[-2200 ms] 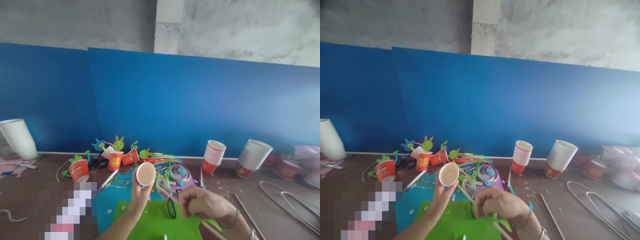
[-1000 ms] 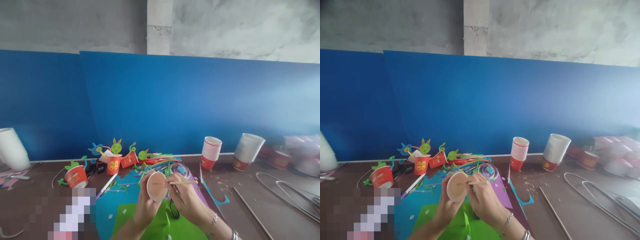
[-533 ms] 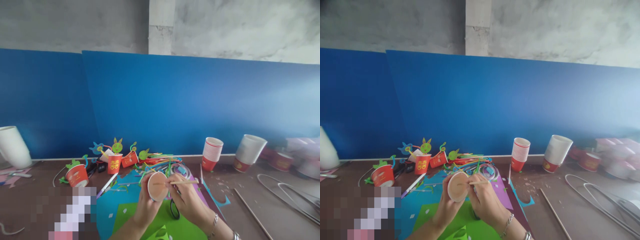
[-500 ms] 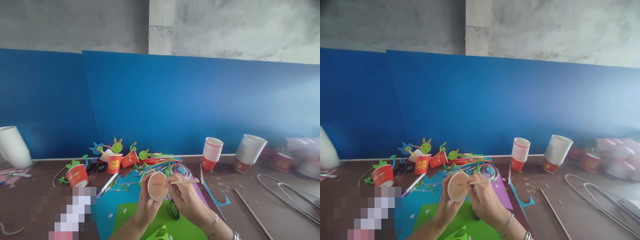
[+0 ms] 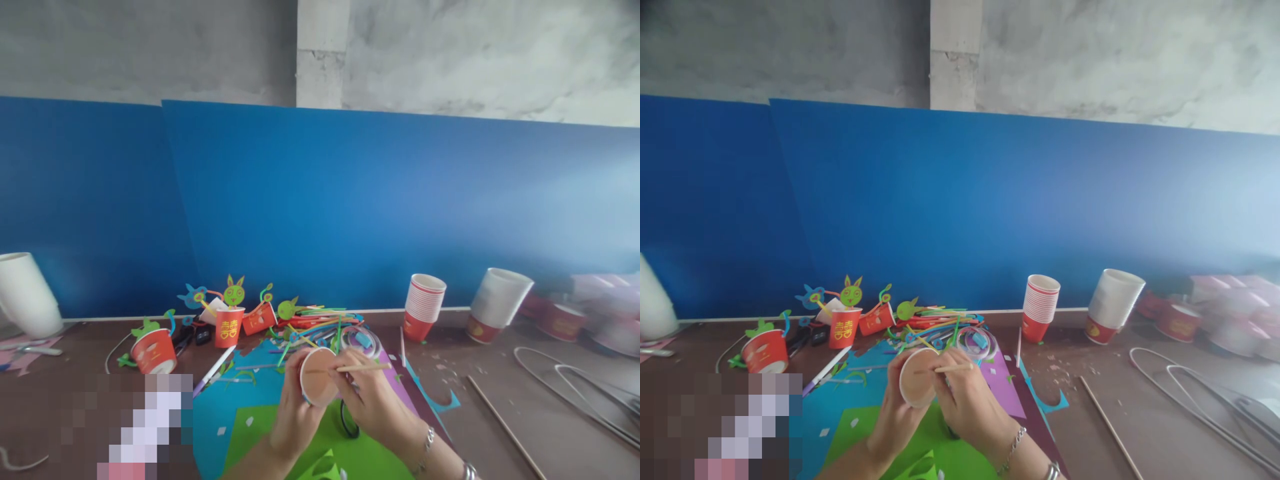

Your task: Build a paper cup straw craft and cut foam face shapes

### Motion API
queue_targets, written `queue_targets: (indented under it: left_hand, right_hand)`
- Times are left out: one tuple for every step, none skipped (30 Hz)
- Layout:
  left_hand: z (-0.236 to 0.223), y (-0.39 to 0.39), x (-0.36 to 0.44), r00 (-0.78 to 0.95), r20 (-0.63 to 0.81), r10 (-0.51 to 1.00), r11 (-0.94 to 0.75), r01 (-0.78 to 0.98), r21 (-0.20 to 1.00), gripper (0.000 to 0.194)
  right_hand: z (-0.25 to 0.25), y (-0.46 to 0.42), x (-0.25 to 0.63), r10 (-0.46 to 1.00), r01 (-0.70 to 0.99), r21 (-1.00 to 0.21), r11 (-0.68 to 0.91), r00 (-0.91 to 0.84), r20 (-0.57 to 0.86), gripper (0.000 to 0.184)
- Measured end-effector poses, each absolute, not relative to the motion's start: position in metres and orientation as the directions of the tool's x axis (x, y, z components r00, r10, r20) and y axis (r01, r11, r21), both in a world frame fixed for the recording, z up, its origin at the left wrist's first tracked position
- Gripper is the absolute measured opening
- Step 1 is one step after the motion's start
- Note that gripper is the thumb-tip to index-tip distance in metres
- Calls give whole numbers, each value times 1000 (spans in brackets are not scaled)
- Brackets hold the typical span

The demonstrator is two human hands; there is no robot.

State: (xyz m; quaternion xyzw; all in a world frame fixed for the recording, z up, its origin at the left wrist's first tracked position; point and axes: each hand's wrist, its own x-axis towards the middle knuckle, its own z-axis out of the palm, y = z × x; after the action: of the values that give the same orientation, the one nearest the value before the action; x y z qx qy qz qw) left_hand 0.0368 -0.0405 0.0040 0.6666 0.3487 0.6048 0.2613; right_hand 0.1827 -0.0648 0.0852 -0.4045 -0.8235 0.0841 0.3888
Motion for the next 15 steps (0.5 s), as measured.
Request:
queue_targets:
  left_hand:
    - [3, -40, 37, 20, 616, 787, -612, 145, 777, 51]
    - [3, -40, 37, 6, 612, 791, -606, 143, 782, 50]
    - [3, -40, 37, -10, 610, 792, -603, 145, 785, 48]
    - [3, -39, 36, -22, 612, 791, -602, 151, 784, 46]
    - [3, -39, 36, -28, 617, 787, -605, 160, 780, 45]
    - [3, -39, 36, -23, 625, 780, -613, 169, 772, 45]
    - [3, -40, 36, -9, 638, 770, -626, 179, 759, 46]
    - [2, -40, 36, 4, 655, 755, -644, 190, 741, 47]
    - [1, -41, 37, 13, 674, 739, -662, 201, 722, 48]
    - [0, -41, 38, 19, 689, 724, -677, 210, 706, 49]
    - [-1, -42, 39, 16, 701, 713, -687, 219, 693, 50]
    - [-1, -42, 39, 8, 707, 707, -690, 226, 687, 51]
    - [-2, -42, 40, -1, 706, 709, -687, 227, 690, 51]
    - [-2, -41, 40, -16, 694, 720, -675, 218, 705, 51]
    - [-1, -40, 40, -29, 676, 736, -658, 203, 725, 51]
  right_hand:
    - [84, -64, 182, 723, 605, -439, 664, -370, 583, 13]
    - [83, -64, 180, 711, 609, -422, 672, -372, 597, 13]
    - [81, -64, 179, 696, 611, -402, 681, -372, 614, 13]
    - [79, -64, 178, 680, 614, -383, 691, -371, 632, 13]
    - [77, -63, 177, 668, 617, -368, 696, -367, 648, 12]
    - [74, -63, 177, 662, 623, -359, 695, -360, 657, 12]
    - [71, -62, 176, 660, 631, -353, 691, -353, 663, 13]
    - [69, -61, 176, 658, 635, -345, 691, -355, 664, 14]
    - [68, -60, 175, 652, 637, -333, 695, -364, 665, 17]
    - [68, -60, 175, 645, 637, -318, 702, -379, 664, 19]
    - [69, -60, 174, 633, 632, -300, 714, -399, 664, 22]
    - [72, -60, 173, 621, 623, -286, 728, -423, 660, 24]
    - [76, -62, 173, 621, 615, -288, 734, -438, 649, 23]
    - [80, -64, 172, 623, 607, -293, 739, -448, 642, 20]
    - [85, -66, 172, 639, 599, -320, 734, -451, 623, 13]
